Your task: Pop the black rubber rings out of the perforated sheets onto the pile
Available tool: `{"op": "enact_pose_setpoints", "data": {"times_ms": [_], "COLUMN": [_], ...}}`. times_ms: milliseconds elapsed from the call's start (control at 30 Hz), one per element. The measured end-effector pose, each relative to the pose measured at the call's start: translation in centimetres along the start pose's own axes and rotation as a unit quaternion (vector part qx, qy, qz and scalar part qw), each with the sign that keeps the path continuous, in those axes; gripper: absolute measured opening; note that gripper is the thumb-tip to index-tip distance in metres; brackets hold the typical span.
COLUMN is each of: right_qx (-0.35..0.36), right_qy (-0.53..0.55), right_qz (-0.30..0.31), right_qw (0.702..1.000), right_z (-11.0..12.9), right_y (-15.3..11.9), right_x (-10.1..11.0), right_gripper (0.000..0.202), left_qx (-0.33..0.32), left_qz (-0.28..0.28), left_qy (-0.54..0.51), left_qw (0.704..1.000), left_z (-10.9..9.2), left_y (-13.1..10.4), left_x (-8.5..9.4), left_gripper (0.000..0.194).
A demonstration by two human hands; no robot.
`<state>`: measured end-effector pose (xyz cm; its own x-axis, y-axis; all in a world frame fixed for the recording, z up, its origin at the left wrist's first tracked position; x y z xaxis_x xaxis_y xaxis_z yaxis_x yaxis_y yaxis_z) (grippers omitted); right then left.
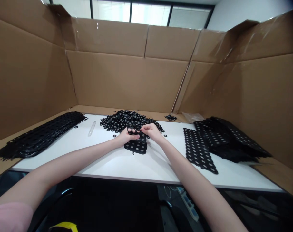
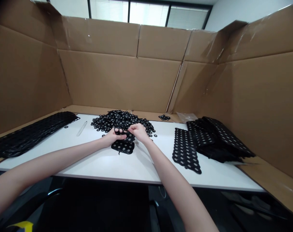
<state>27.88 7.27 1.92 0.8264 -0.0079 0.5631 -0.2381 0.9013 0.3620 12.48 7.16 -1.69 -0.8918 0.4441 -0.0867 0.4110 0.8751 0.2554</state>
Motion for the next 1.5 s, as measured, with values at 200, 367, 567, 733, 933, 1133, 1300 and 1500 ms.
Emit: {"op": "enact_pose_setpoints", "data": {"times_ms": [200, 367, 567, 733, 933, 1133, 1300, 1500], "right_qx": [-0.003, 0.079, 0.145, 0.068, 0.007, 0.019, 0.05, 0.088], "right_qy": [0.031, -0.027, -0.15, -0.068, 0.069, -0.086, -0.204, -0.033], "right_qz": [0.013, 0.006, -0.022, -0.09, -0.281, -0.18, -0.133, -0.12], "right_qw": [0.999, 0.996, 0.978, 0.991, 0.957, 0.98, 0.969, 0.988], "right_z": [0.4, 1.6, 2.5, 0.9, -2.3, -4.0, -3.1, -0.1], "right_y": [0.0, -0.5, -1.0, 0.0, 0.5, 1.0, 1.3, -0.2], "right_x": [-0.2, 0.7, 0.8, 0.7, 4.8, 3.4, 1.3, 1.3], "right_gripper": [0.023, 0.027, 0.018, 0.022, 0.026, 0.022, 0.028, 0.037], "left_qx": [-0.01, 0.009, 0.01, 0.004, 0.028, -0.007, -0.008, 0.008], "left_qz": [0.007, -0.024, -0.021, 0.001, -0.026, -0.03, -0.058, -0.088], "left_qy": [0.037, 0.03, 0.022, 0.027, -0.025, -0.009, -0.026, -0.043], "left_qw": [0.999, 0.999, 0.999, 1.0, 0.999, 0.999, 0.998, 0.995], "left_z": [0.3, 0.2, -0.1, -0.3, 0.1, -0.2, 0.0, -0.1], "left_y": [-0.1, -0.2, -0.2, -0.2, -0.5, -0.1, 0.1, 0.1], "left_x": [0.1, 0.2, 0.0, -0.3, -0.3, -0.1, 0.3, 0.5], "left_gripper": [0.03, 0.03, 0.027, 0.025, 0.03, 0.038, 0.045, 0.044]}}
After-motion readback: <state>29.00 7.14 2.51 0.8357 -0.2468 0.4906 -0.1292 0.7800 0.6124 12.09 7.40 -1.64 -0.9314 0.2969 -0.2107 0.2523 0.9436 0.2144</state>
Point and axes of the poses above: each hand's wrist, its own y-axis towards the middle knuckle, its own x-axis out of the back of the hand, z = x × y, the point moved 3 cm from there along y, towards the middle knuckle, and after that the axes turned 2 degrees about -y, right-handed, at the moved point
